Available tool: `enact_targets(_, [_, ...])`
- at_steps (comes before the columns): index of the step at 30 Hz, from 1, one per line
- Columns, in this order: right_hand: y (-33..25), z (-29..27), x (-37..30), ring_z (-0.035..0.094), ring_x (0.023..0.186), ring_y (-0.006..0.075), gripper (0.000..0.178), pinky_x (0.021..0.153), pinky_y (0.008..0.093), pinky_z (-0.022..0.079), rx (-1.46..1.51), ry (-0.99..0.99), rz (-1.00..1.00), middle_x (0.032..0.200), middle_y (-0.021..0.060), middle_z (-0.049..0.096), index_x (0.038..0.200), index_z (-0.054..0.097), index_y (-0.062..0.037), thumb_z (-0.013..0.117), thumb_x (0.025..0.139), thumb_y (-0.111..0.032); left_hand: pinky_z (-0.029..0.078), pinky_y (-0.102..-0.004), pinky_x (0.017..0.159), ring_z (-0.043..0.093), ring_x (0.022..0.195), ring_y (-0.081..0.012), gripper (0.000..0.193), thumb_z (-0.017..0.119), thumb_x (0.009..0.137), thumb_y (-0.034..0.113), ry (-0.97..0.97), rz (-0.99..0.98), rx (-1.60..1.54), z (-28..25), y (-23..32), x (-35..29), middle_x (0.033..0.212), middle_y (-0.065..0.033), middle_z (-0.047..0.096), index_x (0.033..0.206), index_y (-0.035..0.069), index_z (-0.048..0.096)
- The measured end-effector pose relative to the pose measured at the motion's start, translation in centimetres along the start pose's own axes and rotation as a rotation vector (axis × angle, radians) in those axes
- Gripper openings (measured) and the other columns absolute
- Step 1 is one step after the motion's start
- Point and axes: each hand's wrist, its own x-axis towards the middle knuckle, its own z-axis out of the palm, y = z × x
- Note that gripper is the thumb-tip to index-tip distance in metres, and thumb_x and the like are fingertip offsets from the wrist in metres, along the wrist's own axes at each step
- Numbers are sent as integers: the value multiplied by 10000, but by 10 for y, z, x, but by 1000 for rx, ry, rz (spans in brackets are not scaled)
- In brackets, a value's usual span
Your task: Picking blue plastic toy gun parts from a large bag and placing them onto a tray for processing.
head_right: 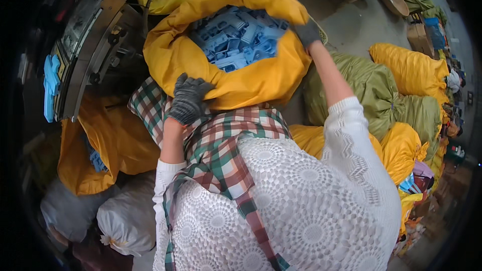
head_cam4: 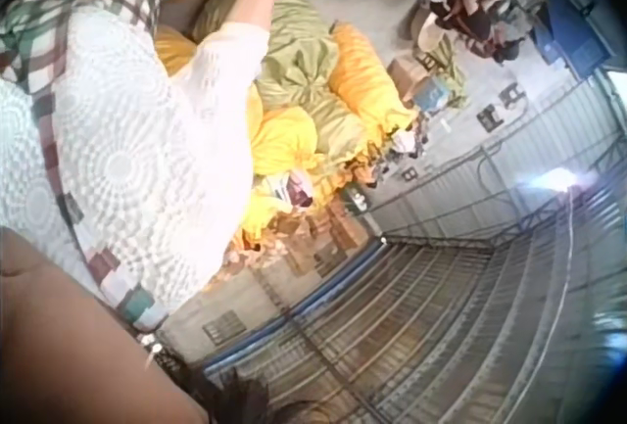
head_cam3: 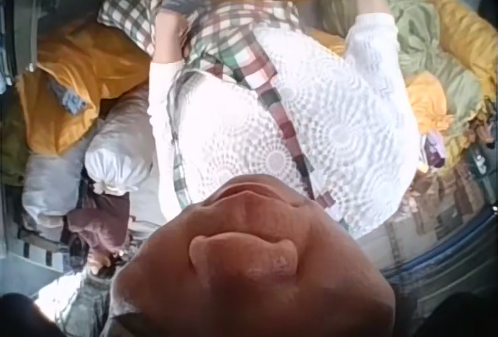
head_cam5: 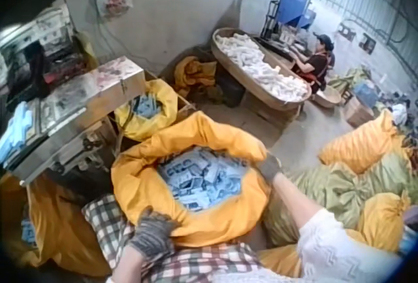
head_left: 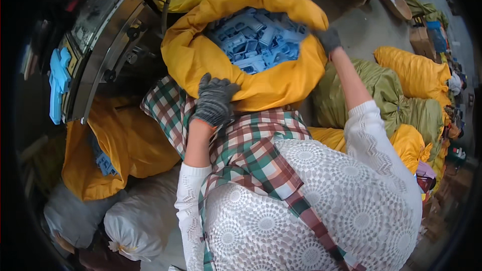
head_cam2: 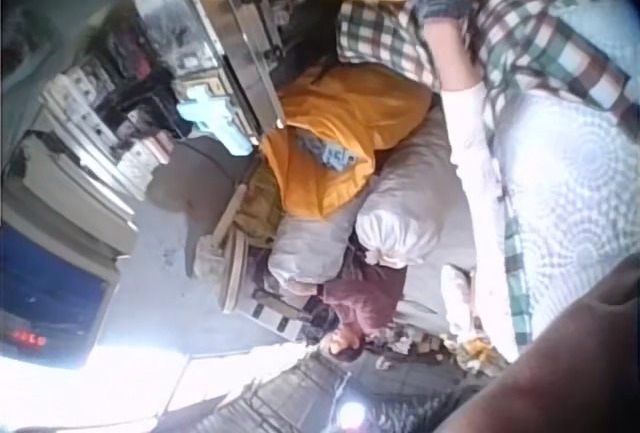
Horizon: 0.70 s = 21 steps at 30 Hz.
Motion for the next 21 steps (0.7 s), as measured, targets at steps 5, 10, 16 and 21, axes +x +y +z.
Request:
enact_targets(5, [-153, 25, 3, 611, 845, 144, 363, 763, 287, 496, -99, -160, -577, 973, 67, 663, 1065, 615, 6, 707, 785, -206, 274, -436, 1044, 548, 1010, -244, 361, 728, 681, 297, 127, 60, -88, -9, -8, -20, 967, -65, 621, 1007, 160, 657])
enact_targets(10, [-133, -4, 11, 593, 862, 114, 362, 777, 272, 488, 108, -267, -412, 996, 54, 650, 1096, 613, -5, 682, 800, -202, 263, -428, 1063, 539, 1034, -265, 319, 721, 700, 244, 92, 0, -106, -18, -1, -21, 979, -80, 622, 994, 132, 662])
enact_targets(16, [-70, -19, 1, 578, 1066, 263, 589, 911, 324, 444, -329, 109, -265, 1160, 145, 599, 1207, 549, -21, 757, 704, -248, 203, -432, 1101, 506, 1126, -239, 448, 744, 660, 246, -53, -84, -84, -12, 2, -22, 1119, -68, 604, 1091, 180, 641])
enact_targets(21, [-113, 9, -33, 549, 1098, 315, 493, 939, 361, 435, -341, 301, -810, 1212, 189, 560, 1187, 555, -38, 679, 740, -204, 215, -440, 1094, 516, 1094, -249, 415, 735, 662, 203, -86, -71, -60, -18, 9, -15, 1068, -74, 609, 1067, 168, 650])
